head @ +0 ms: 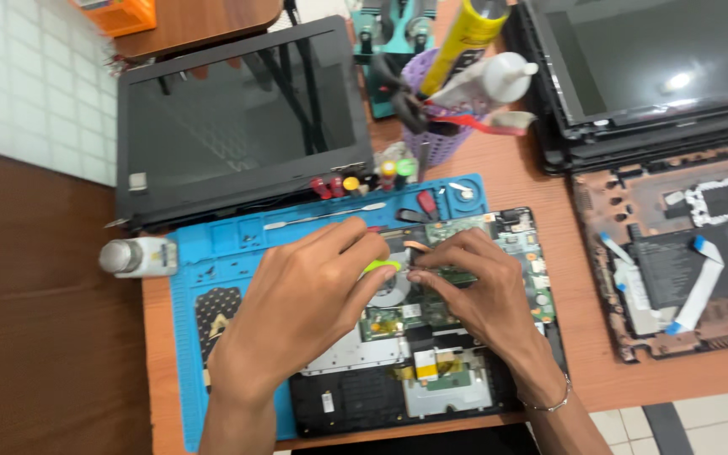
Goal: The person removes small screws from an internal laptop component using a screwdriver, handles a piece of adhesive tape, and then lifts out a large battery module by hand.
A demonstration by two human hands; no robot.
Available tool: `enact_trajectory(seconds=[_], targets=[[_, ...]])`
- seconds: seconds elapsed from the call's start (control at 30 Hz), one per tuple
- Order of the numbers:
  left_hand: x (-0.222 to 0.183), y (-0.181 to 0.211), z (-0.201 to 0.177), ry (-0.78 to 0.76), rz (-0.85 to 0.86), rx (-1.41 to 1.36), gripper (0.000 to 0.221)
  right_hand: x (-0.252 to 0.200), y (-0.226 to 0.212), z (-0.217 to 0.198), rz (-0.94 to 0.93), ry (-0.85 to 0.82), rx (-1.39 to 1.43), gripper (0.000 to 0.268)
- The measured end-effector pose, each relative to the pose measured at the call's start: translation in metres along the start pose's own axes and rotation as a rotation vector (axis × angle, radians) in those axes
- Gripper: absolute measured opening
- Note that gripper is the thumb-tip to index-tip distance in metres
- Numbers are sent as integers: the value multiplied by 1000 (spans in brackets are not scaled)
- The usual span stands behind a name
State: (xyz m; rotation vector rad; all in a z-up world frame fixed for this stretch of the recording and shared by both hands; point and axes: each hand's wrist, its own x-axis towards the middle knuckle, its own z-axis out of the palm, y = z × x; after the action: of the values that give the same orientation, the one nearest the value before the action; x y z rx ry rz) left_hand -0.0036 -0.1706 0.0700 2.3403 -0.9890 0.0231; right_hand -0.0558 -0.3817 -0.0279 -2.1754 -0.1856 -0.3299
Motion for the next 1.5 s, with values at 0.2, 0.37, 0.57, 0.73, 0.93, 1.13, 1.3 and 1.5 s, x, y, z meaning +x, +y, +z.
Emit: enact_trajectory(seconds=[0.2,0.37,0.57,0.73,0.93,1.13,1.3,1.5], targets=[[39,17,25,3,103,59,17,-6,19,-44,254,107,-116,51],[70,24,58,-57,176,49,12,-11,52,-66,345,171,-164,52],[99,32,89,-99,262,97,10,-18,75,-69,348,224,-64,49],[111,35,99,-125,268,128,13,-19,78,-69,501,213,31,45],[116,34,104,-156,259,136,9,-18,76,-70,499,194,39,42],[119,35,109,-181,247,131,7,-18,76,-69,517,185,37,43],[123,38,107,-197,246,148,10,-18,82,-68,496,180,17,43],[122,49,101,-236,279,104,25,-19,87,-66,465,185,16,43]])
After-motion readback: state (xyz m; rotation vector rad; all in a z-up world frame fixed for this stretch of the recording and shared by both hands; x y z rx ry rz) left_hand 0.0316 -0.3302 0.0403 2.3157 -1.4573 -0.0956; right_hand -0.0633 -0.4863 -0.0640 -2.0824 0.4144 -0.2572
